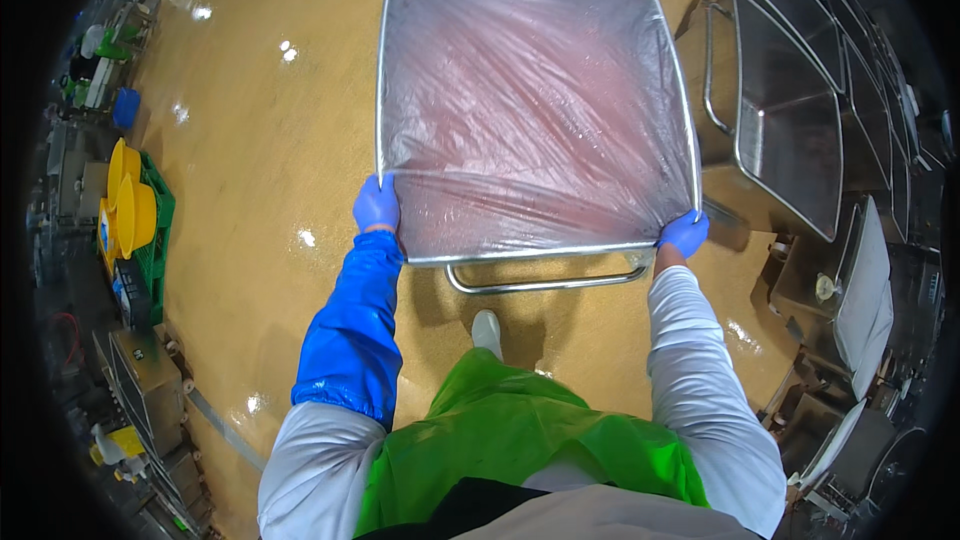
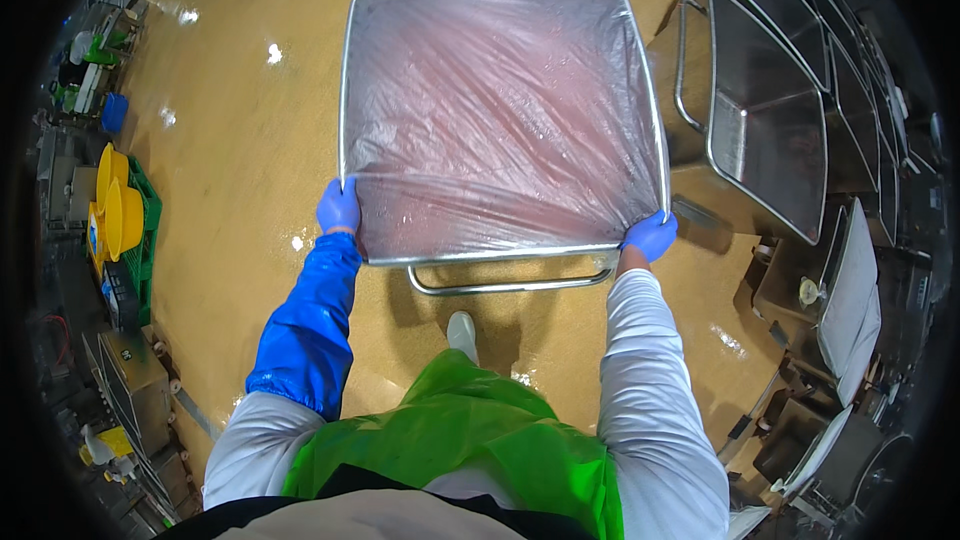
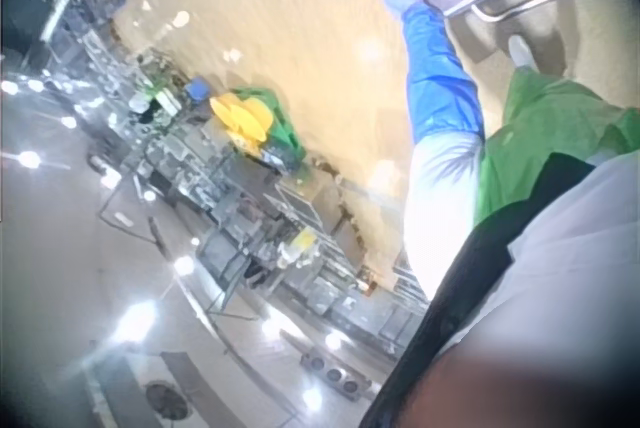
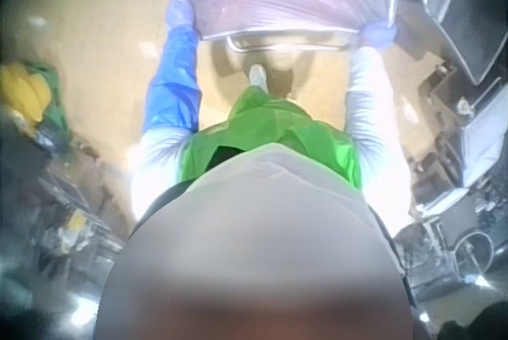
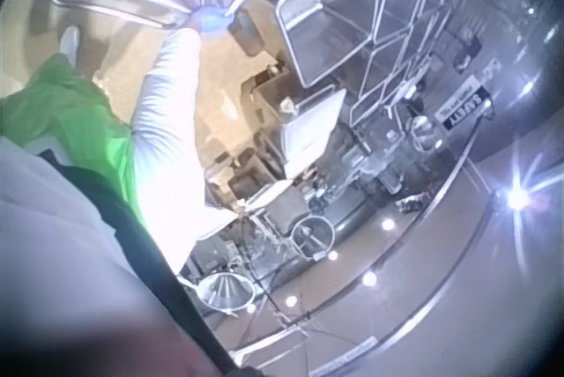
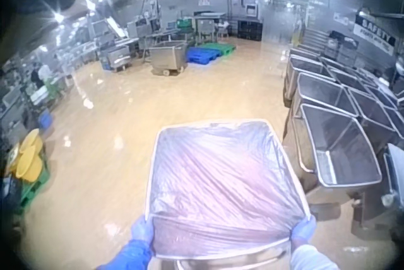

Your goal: The person inspects hanging sausages on metal racks in a food processing facility. They then walk through the area and pick up a large metal bin containing ground meat, moving it to a different location among other bins.

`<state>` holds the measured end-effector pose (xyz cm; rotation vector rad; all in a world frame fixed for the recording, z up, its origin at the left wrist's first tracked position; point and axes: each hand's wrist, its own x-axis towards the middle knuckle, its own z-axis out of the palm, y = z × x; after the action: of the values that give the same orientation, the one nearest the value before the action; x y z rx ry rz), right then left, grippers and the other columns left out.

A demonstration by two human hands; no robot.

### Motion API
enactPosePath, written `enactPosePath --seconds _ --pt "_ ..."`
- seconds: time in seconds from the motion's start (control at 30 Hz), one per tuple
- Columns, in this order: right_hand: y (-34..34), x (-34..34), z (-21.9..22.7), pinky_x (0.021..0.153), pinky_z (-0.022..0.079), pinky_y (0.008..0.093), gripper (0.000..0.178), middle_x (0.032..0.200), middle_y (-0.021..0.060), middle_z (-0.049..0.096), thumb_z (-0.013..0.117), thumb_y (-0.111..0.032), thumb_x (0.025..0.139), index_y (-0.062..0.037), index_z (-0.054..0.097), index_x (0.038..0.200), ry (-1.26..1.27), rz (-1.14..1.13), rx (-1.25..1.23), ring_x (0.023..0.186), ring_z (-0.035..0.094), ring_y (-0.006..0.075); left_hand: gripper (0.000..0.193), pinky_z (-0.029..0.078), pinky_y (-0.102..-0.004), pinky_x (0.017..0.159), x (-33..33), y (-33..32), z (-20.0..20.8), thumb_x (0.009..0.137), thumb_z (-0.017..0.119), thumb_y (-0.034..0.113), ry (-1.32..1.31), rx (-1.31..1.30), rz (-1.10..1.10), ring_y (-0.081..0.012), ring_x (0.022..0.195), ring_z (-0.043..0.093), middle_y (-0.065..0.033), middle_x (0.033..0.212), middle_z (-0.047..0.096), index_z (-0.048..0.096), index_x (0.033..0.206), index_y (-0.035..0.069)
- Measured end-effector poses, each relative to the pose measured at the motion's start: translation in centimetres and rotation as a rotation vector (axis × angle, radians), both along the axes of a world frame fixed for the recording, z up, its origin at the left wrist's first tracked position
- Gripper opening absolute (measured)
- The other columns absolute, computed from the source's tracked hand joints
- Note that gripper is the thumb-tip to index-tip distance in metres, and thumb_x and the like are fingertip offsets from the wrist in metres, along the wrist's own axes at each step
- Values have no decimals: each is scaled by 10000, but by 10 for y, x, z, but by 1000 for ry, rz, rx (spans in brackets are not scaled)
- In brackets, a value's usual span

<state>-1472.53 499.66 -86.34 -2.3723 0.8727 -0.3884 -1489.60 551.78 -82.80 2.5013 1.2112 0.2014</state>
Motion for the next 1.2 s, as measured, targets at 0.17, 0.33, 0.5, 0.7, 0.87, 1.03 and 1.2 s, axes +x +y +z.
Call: enactPosePath --seconds 0.17,0.33,0.5,0.7,0.87,1.03,1.2 --pt "22 34 -6 891 423 467 363 1133 256 577 440 -235 952 11 558 1191 -51 43 -124 1031 546 410 485 463 -485 816 81 49 -5 908 473 481 -12 -10 -102 -445 946 582 -256 1001 625 625 1024 36" --pt "74 86 5 902 410 468 366 1108 251 580 419 -227 956 12 554 1198 14 -28 -138 1023 529 412 488 440 -426 919 129 83 -24 914 501 398 -225 -161 -19 -403 1057 576 -253 1106 617 568 1207 13" --pt "96 145 3 960 393 453 437 1176 265 567 369 -284 971 40 545 1206 -61 -75 -38 1099 516 409 481 407 -387 968 181 52 -43 904 549 320 -544 -172 415 -351 1115 557 -244 1190 584 551 1210 -50" --pt "130 226 4 953 389 446 402 1176 255 555 377 -257 978 33 535 1208 -48 -120 -10 1096 509 397 490 412 -389 957 270 87 -19 917 524 348 -383 -190 428 -359 1117 545 -239 1204 576 553 1203 -47" --pt "150 308 -9 959 381 443 404 1172 266 536 364 -252 983 61 515 1190 -58 -102 -21 1091 498 407 492 417 -389 951 365 109 -21 919 516 354 -356 -148 442 -360 1104 554 -242 1184 588 558 1193 -52" --pt "181 409 9 916 404 452 347 1109 252 549 376 -226 981 44 532 1135 -91 -138 -19 1046 511 397 448 429 -385 932 470 138 -1 923 505 322 -420 -252 389 -361 1068 574 -237 1144 610 582 1160 -50" --pt "206 517 11 873 415 465 309 1056 256 555 388 -210 971 34 539 1087 -143 -146 -11 983 529 409 402 416 -384 944 588 168 12 933 487 291 -392 -167 313 -351 1074 565 -228 1156 600 592 1136 -39"
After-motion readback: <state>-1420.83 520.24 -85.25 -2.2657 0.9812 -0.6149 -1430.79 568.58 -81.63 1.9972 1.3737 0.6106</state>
